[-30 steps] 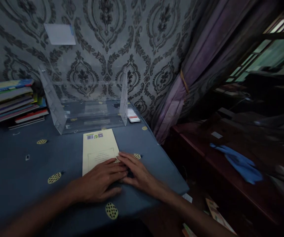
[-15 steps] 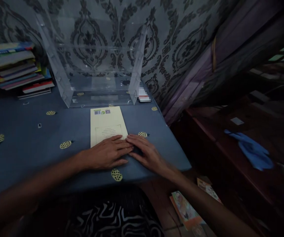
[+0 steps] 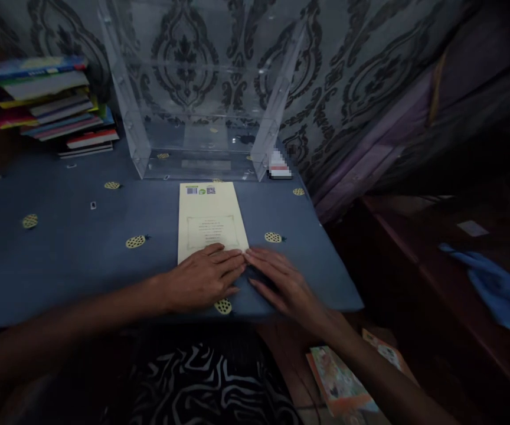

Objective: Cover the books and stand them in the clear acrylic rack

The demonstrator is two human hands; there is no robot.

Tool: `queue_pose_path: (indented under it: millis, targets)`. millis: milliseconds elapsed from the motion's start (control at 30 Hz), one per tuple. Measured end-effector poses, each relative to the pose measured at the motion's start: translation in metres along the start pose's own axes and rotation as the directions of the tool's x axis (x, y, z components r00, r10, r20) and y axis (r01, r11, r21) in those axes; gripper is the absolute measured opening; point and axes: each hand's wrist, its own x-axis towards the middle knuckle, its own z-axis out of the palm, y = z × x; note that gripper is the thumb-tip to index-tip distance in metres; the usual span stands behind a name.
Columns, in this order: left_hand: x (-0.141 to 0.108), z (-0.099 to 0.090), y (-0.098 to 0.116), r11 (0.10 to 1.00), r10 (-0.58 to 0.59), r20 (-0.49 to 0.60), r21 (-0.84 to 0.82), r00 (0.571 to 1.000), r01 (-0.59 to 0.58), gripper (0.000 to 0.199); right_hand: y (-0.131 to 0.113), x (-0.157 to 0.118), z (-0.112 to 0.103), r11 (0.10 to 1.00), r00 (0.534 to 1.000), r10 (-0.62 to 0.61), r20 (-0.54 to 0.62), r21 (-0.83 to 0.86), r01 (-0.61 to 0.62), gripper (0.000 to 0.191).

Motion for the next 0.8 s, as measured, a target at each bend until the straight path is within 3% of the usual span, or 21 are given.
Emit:
queue_pose_path:
  millis: [267,633,800]
  targets:
    - [-0.024,-0.005,0.016,0.989,-0.132,-0.044,0.059,0.99,0.135,0.042,-0.004,0.002,0.001,0.995,1.0,0.002,0.01,-0.095,-0.001,0.05]
    - [-0.078,-0.014,0.032,0.92,-0.338,-0.148,0.155,0.93,0.359,0.039,-0.003,0.008,0.0,0.987,0.998,-0.062,-0.009,-0.146,0.06,0.053]
    - [-0.088,-0.014,0.035,0.9,-0.356,-0.214,0.183,0.91,0.396,0.036,-0.019,0.025,0.001,0.985,0.995,-0.077,0.068,-0.147,0.086,0.047]
